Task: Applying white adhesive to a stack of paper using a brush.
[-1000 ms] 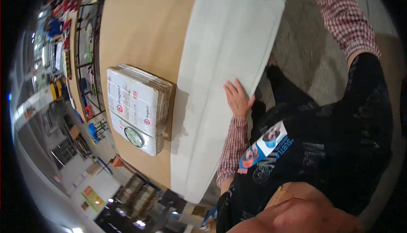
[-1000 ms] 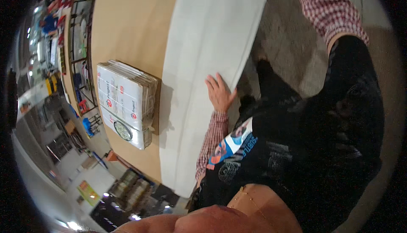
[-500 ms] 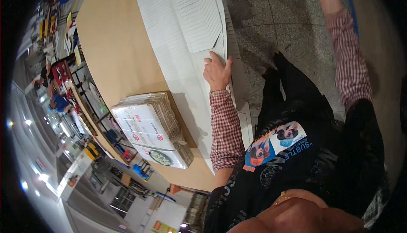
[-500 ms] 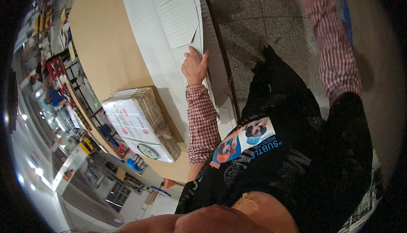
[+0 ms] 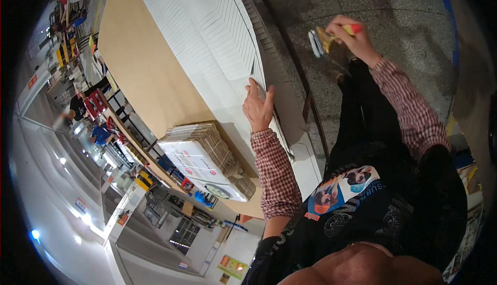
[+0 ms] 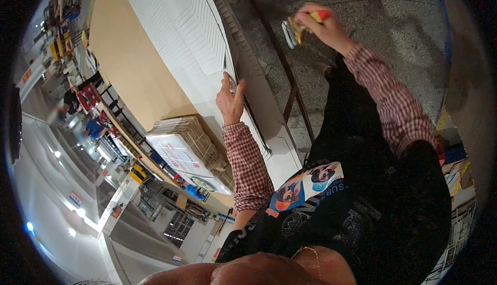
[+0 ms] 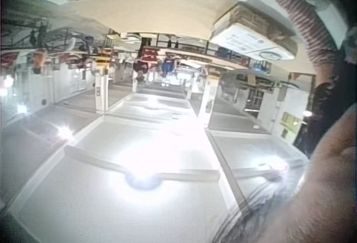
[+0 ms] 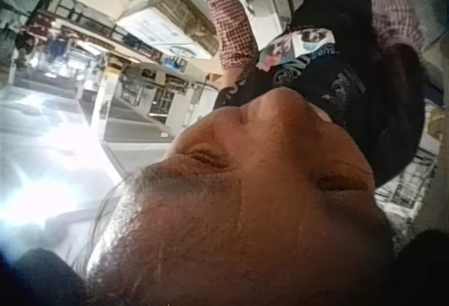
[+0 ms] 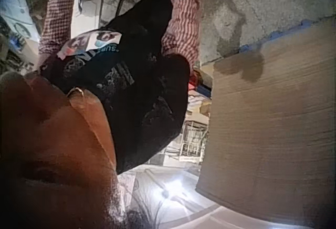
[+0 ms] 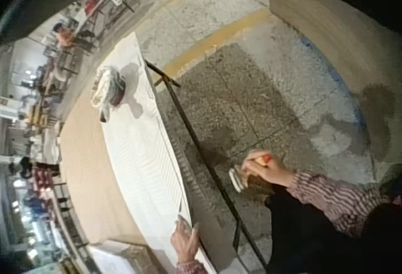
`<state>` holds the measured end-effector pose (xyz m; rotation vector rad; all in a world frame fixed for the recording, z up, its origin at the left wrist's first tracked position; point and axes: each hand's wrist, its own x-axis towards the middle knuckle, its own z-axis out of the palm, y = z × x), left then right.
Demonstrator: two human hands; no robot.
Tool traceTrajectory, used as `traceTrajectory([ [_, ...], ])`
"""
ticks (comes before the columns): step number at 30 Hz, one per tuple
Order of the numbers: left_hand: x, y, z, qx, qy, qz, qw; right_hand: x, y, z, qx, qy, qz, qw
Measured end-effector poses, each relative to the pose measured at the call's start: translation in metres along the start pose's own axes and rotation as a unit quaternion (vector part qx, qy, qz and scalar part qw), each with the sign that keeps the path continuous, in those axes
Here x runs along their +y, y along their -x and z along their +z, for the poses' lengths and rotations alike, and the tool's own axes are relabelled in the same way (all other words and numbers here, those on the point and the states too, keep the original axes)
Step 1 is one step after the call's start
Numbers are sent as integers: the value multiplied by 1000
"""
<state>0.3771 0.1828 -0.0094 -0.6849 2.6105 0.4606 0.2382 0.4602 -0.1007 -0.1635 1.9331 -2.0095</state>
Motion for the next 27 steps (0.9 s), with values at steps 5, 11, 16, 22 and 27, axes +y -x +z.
traceTrajectory([
  [5, -1, 2, -2, 5, 30, -5, 1000, 72, -58, 59, -109, 150, 0, 983],
  [11, 2, 3, -8, -21, 87, -41, 995, 83, -92, 134, -33, -19, 27, 999],
  [16, 1, 2, -4, 11, 71, -19, 997, 92, -99, 154, -63, -26, 42, 997],
  [22, 7, -1, -7, -17, 73, -51, 996, 118, -76, 144, -96, 85, 1, 992],
  [27, -12, 6, 15, 65, -2, 4, 998, 91, -24, 120, -108, 102, -26, 989],
])
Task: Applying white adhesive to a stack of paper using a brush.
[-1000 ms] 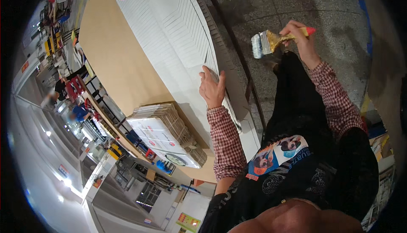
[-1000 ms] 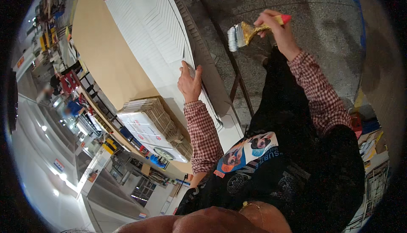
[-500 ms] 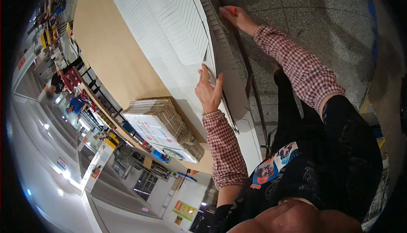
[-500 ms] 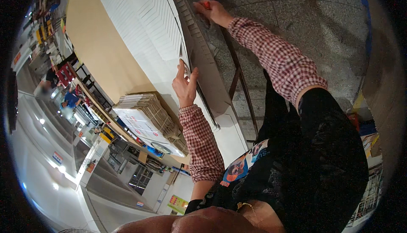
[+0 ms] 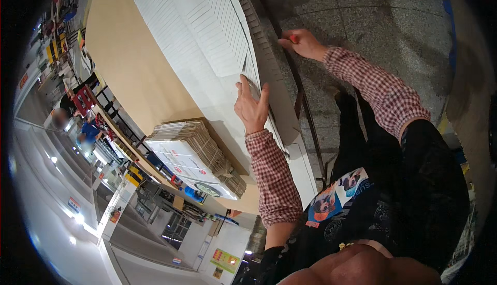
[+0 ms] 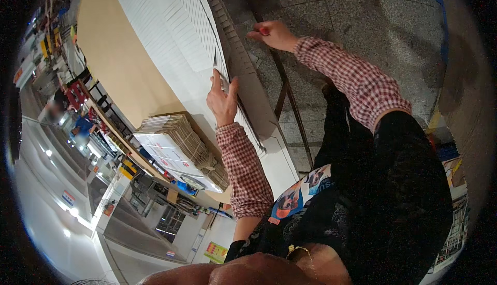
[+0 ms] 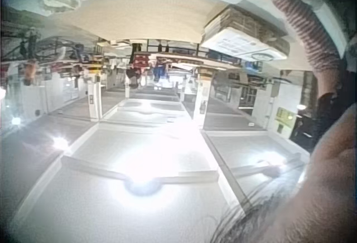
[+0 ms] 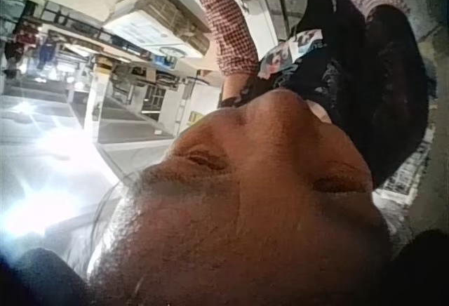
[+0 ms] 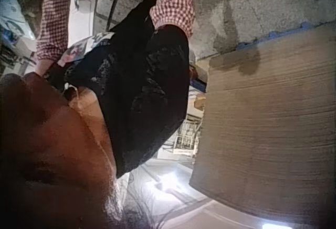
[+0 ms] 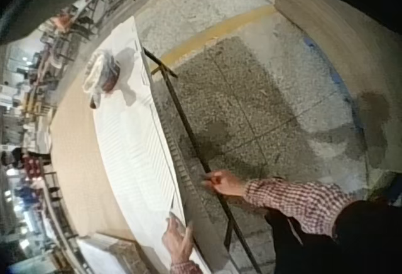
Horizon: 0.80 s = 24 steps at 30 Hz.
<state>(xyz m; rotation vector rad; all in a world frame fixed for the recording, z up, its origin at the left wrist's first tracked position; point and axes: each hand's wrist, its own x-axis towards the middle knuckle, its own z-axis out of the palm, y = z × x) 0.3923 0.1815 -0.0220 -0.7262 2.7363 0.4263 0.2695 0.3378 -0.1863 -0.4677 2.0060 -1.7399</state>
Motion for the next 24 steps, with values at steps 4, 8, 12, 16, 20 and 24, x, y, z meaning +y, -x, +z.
traceTrajectory([
  [4, 27, 4, 14, 21, -57, -43, 997, -9, 30, -60, 89, -32, -9, 995],
  [8, 44, 10, 42, 87, -102, -121, 984, -30, 47, -120, 116, -209, 82, 968],
  [12, 38, 44, 85, 193, -74, -149, 967, -60, 52, -154, 101, -276, 32, 955],
  [16, 24, 67, 91, 129, -110, -131, 977, -83, 62, -154, 24, -216, 67, 974],
  [20, 21, 67, 57, 63, -63, -115, 989, -104, 70, -144, -32, -170, 17, 985],
  [24, 14, 68, 41, 32, -22, -103, 994, -116, 70, -131, -1, -129, -79, 988],
])
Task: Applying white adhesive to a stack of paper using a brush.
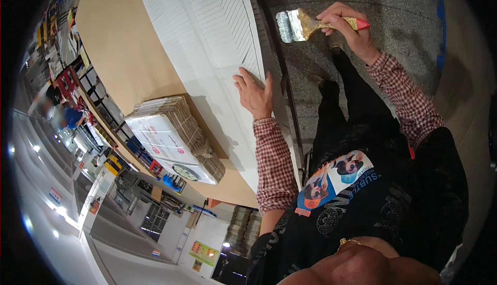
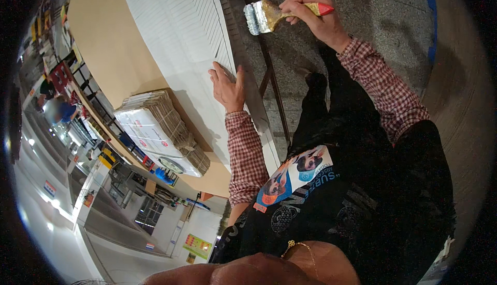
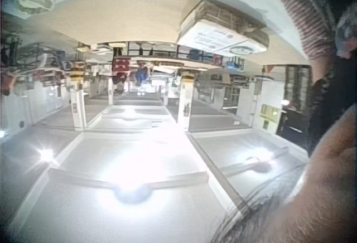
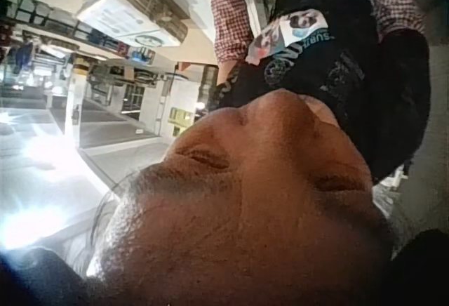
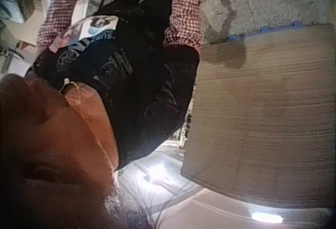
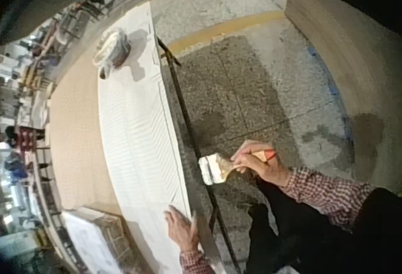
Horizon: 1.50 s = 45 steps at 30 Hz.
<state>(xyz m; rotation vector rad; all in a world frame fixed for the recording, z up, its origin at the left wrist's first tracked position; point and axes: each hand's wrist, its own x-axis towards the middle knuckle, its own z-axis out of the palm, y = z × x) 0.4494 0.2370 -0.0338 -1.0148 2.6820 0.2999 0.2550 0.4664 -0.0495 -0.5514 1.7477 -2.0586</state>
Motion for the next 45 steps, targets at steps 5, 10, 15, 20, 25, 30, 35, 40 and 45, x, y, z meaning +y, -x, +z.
traceTrajectory([
  [5, -8, -5, -15, -1, 45, 59, 997, 5, -8, 13, -24, 35, -56, 998],
  [10, -16, -9, -22, -13, 94, 66, 993, 1, -27, 28, -42, 98, -89, 990],
  [15, -14, -13, -26, -34, 102, 73, 991, 0, -39, 35, -57, 153, -134, 977],
  [20, -16, -13, -24, -13, 92, 80, 992, 4, -32, 51, -58, 107, -103, 987],
  [25, -14, -13, -25, -9, 86, 70, 994, 9, -32, 42, -107, 160, -140, 971],
  [30, -10, -14, -26, -28, 98, 71, 992, 15, -45, 46, -81, 195, -200, 957],
  [35, -17, -13, -22, 7, 72, 88, 993, 7, -24, 49, -125, 135, -135, 974],
  [40, -14, -12, -22, -13, 77, 75, 994, 31, -62, 68, 34, -178, -348, 920],
  [45, -10, -13, -16, -11, 40, 70, 997, 20, -21, 49, -100, 206, -204, 952],
])
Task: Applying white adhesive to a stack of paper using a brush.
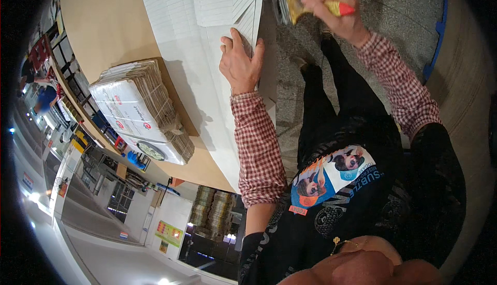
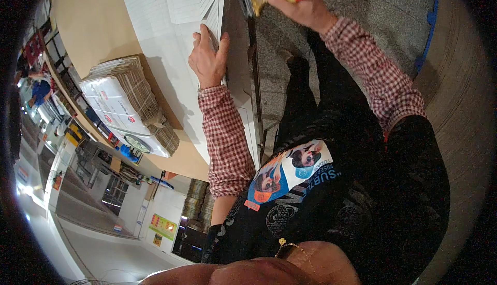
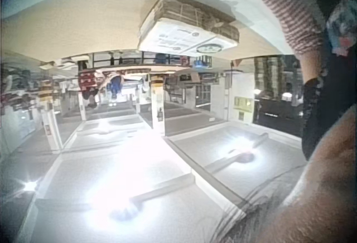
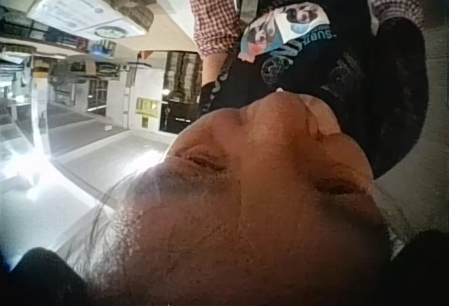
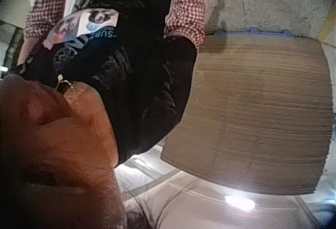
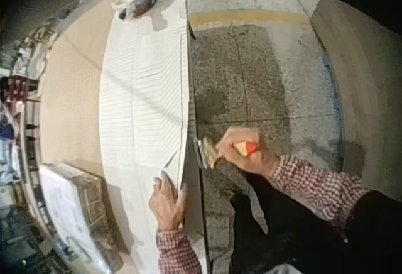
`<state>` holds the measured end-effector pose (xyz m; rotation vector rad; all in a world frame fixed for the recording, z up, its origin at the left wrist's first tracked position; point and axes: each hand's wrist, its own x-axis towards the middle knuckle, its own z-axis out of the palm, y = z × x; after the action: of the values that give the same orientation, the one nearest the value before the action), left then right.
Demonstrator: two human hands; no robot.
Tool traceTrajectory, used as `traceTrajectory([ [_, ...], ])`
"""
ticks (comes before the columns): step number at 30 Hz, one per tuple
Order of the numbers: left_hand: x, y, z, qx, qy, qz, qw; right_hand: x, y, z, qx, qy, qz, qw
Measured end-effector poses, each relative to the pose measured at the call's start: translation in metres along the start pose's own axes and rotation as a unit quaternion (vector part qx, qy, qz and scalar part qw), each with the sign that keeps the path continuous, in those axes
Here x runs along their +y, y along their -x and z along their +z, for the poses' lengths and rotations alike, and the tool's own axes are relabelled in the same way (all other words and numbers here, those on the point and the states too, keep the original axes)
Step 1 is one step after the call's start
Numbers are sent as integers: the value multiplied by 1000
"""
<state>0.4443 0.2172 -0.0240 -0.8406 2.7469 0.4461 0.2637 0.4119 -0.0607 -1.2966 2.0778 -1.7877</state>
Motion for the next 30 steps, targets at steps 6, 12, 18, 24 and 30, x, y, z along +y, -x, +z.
traceTrajectory([
  [6, 26, 12, 25, 47, -58, -95, 993, -28, 14, -13, 1, -77, 75, 994],
  [12, 10, 58, 80, 131, -74, -162, 975, -24, 25, -22, 25, -87, 123, 988],
  [18, -2, 67, 33, 18, -43, -98, 994, -23, 26, -16, 27, -65, 86, 994],
  [24, -17, 60, 4, -15, 7, -39, 999, -40, -1, -2, 106, -107, 101, 983],
  [30, -16, 55, 1, -28, 11, -37, 999, -33, 37, 14, -25, -51, 69, 996],
])
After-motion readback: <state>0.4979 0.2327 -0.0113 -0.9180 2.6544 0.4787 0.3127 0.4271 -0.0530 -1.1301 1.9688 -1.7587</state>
